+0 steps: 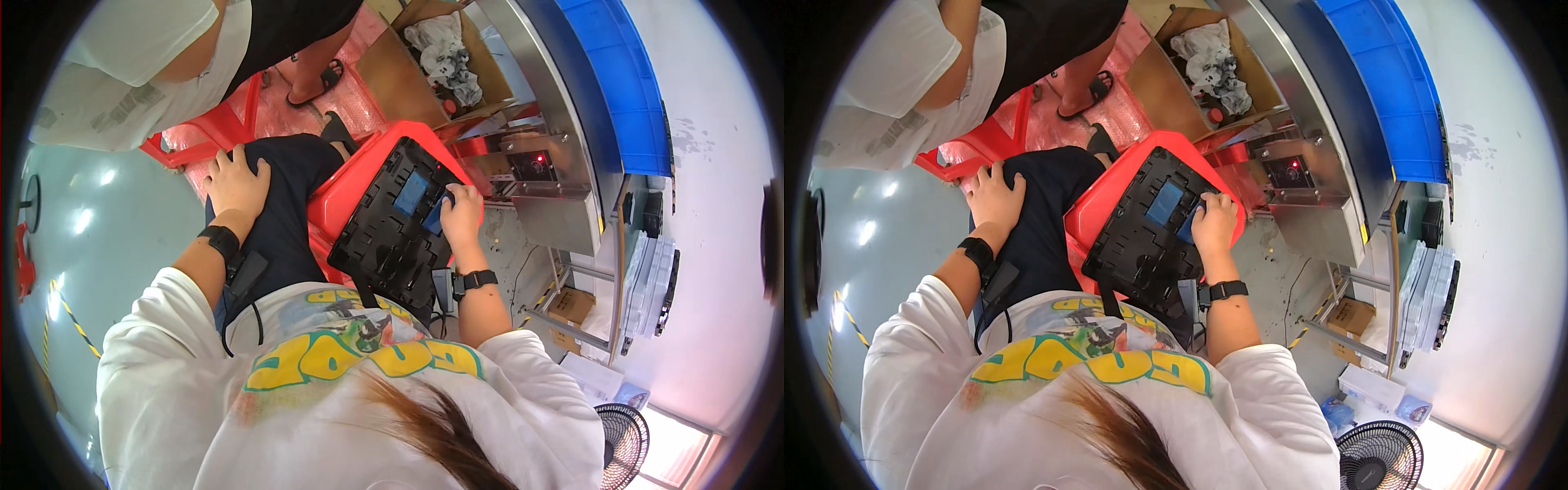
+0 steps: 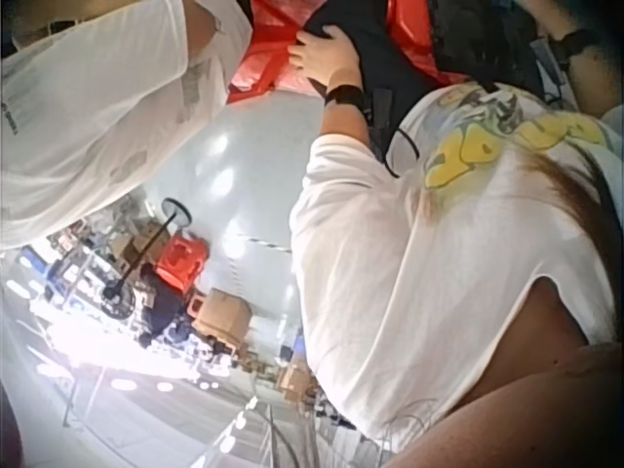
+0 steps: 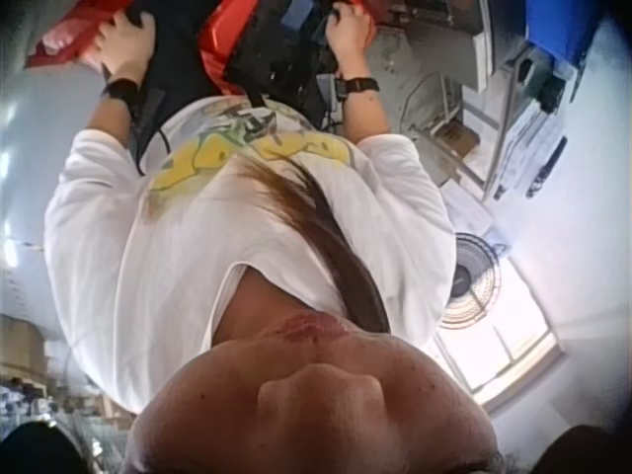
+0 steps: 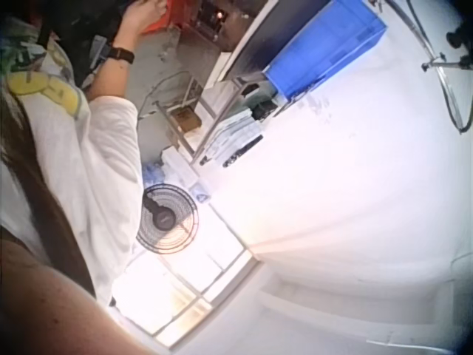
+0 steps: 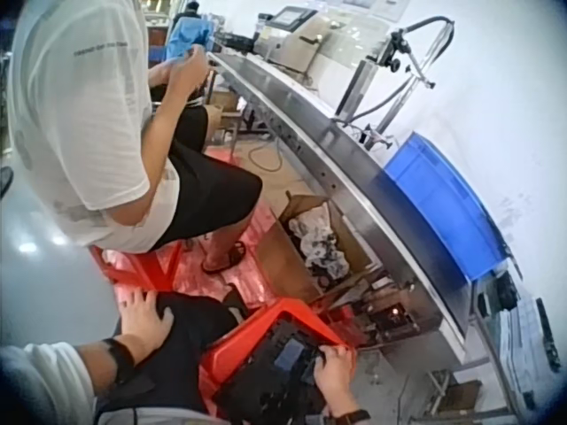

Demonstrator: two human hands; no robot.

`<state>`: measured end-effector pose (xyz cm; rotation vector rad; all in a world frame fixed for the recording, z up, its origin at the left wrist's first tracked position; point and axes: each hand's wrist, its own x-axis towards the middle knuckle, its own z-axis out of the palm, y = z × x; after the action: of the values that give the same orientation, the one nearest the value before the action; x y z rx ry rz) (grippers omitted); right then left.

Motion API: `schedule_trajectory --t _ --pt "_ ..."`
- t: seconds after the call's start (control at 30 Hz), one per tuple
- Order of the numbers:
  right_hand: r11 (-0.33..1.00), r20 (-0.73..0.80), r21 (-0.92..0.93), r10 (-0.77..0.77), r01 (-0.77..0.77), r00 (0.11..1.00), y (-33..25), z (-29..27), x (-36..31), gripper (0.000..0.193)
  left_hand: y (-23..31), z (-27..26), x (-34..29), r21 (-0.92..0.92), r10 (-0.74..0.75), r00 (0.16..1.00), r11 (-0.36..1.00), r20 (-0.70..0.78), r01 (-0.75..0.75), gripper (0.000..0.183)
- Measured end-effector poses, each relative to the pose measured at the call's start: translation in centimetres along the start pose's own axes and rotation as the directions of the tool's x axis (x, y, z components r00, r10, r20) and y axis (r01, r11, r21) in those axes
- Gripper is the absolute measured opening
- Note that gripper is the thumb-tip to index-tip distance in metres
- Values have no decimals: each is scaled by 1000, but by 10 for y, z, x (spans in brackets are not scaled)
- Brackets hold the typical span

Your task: The recorder inserts blue cards into black plastic housings at a factory workbench.

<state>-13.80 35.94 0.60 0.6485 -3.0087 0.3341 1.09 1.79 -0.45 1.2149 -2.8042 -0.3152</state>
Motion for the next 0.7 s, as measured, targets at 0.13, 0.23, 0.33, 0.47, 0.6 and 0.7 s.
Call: schedule_trajectory --t 0.13,0.23,0.33,0.47,0.6,0.7 --pt "998 24 -3 56 -56 998 1 -1 5 25 1 -1 1 -3 -1 1000 1000 2 1 50" --pt "997 60 -44 66 -64 996 2 1 3 23 1 -2 1 0 -5 1000 1000 3 5 50" --pt "994 52 -70 85 -81 995 1 3 1 22 2 -2 1 -3 0 1000 1000 17 0 49" --pt "985 32 -129 122 -117 992 -11 -2 -3 23 0 0 1 -1 5 1000 1000 -14 -5 50" --pt "984 45 -102 151 -146 988 -9 -1 -3 24 0 0 1 1 -5 1000 1000 14 5 50" --pt "979 70 -128 171 -161 983 -6 3 -4 25 1 -1 1 2 -6 1000 1000 19 6 50"
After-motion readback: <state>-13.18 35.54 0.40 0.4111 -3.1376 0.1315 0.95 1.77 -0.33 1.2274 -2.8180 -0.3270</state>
